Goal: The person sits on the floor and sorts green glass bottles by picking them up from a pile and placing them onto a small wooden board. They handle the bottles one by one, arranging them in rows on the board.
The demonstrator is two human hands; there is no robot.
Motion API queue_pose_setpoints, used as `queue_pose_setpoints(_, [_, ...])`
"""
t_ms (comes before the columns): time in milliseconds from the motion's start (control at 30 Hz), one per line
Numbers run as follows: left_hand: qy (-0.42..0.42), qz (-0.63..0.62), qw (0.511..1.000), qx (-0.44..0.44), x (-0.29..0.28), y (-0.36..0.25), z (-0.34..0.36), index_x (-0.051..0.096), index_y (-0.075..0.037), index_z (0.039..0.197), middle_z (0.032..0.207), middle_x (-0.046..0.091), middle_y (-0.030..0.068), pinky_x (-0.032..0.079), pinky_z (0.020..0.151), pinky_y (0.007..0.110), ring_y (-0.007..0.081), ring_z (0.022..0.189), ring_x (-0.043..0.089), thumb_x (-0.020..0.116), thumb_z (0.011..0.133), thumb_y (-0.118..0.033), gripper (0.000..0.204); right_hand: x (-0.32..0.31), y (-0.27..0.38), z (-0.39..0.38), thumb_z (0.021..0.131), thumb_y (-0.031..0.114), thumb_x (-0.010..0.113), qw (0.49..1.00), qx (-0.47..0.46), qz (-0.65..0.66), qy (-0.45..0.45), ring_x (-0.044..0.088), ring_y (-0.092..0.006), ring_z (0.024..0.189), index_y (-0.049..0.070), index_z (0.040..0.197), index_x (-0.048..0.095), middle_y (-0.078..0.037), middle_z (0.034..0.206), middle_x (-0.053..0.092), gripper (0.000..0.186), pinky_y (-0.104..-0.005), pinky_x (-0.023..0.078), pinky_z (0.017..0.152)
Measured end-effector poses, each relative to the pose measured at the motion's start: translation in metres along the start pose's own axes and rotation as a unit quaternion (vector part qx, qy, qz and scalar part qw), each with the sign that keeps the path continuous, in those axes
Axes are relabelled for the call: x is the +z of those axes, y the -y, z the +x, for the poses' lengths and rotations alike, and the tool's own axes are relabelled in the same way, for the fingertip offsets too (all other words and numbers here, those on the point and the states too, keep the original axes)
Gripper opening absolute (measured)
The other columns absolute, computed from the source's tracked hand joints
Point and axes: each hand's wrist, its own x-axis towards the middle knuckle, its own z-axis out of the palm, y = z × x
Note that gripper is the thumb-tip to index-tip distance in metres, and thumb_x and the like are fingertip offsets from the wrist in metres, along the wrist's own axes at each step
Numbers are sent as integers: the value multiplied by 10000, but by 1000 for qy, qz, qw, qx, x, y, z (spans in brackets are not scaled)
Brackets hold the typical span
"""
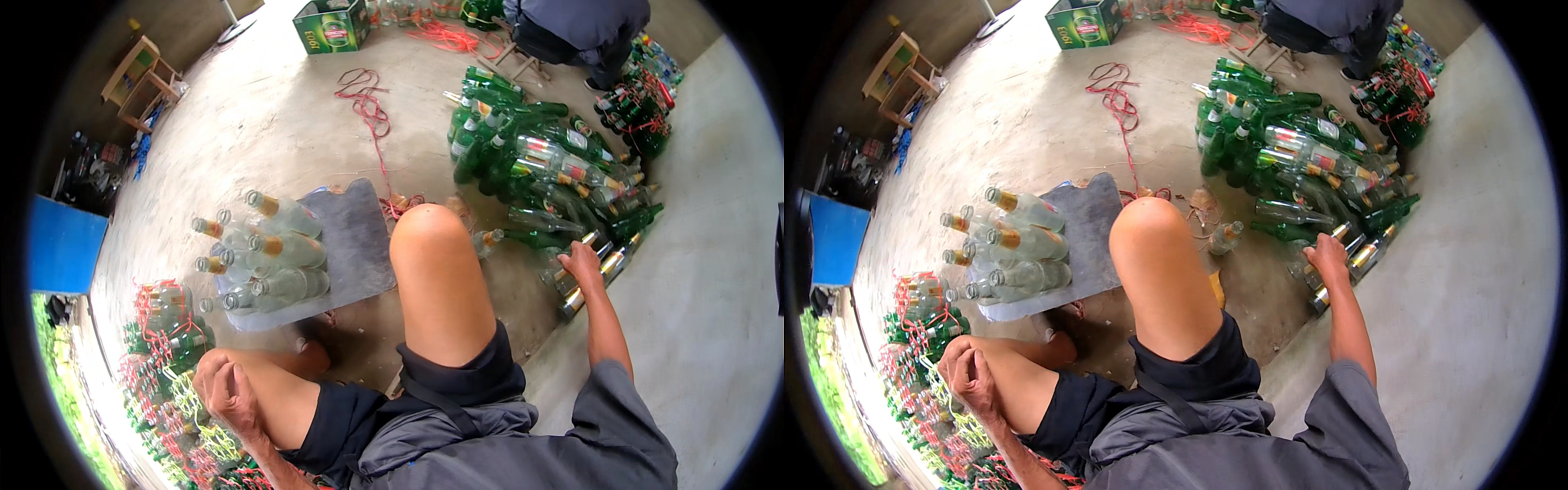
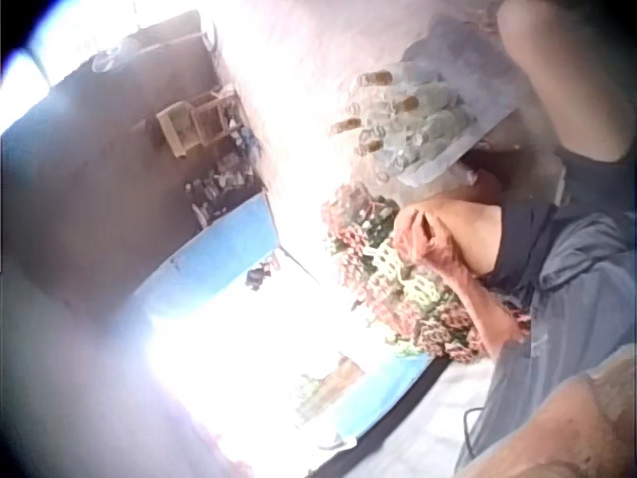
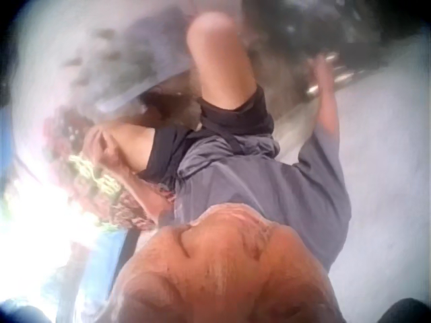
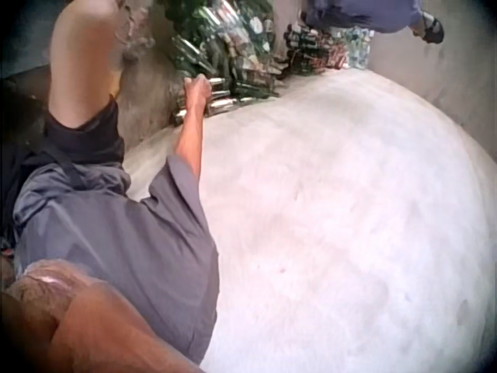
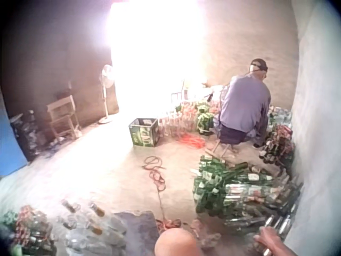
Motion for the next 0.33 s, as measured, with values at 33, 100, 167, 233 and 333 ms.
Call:
queue_pose_setpoints(33, [-2, 0, 1000, -2, 0, -1, 0, 741, -10, 932, 1091, 753, 96, 506, 1027, 430, 312, 1129, 651, 773, 817, 36, 128, 2, -3, 0, 843, 411, 791, 1000, -6, 3, -8, 709, -447, 1073, 27, 1012, 697, -247, 1095, 744, 430, -541, 566, 925])
queue_pose_setpoints(100, [-7, 1, 1000, -6, -1, -1, -1, 742, -11, 933, 1092, 753, 95, 506, 1025, 432, 312, 1127, 652, 771, 818, 34, 126, 6, -6, 1, 834, 410, 784, 999, -19, 9, -24, 695, -443, 1062, 20, 978, 670, -252, 1050, 729, 431, -544, 551, 907])
queue_pose_setpoints(167, [-10, -1, 1000, -13, -4, 0, -2, 745, -13, 940, 1090, 754, 95, 502, 1031, 436, 312, 1117, 659, 763, 820, 35, 130, 10, -7, 3, 837, 422, 789, 1000, -12, 4, -23, 687, -435, 1092, 35, 1023, 652, -246, 1101, 724, 451, -543, 546, 918])
queue_pose_setpoints(233, [-14, 1, 1000, -6, -8, 0, -1, 743, -14, 927, 1084, 754, 96, 499, 1039, 439, 314, 1101, 673, 759, 817, 44, 126, 16, -9, 5, 831, 421, 798, 998, -18, -1, -56, 686, -431, 1111, 45, 1047, 655, -241, 1124, 727, 457, -545, 546, 925])
queue_pose_setpoints(333, [-24, -45, 998, -26, -5, 0, 0, 739, -22, 926, 1107, 760, 102, 443, 1116, 482, 299, 1139, 677, 757, 828, 32, 113, 5, -3, 4, 817, 413, 820, 1000, -5, 20, 15, 692, -389, 1176, 58, 1166, 657, -231, 1196, 733, 524, -514, 552, 981])
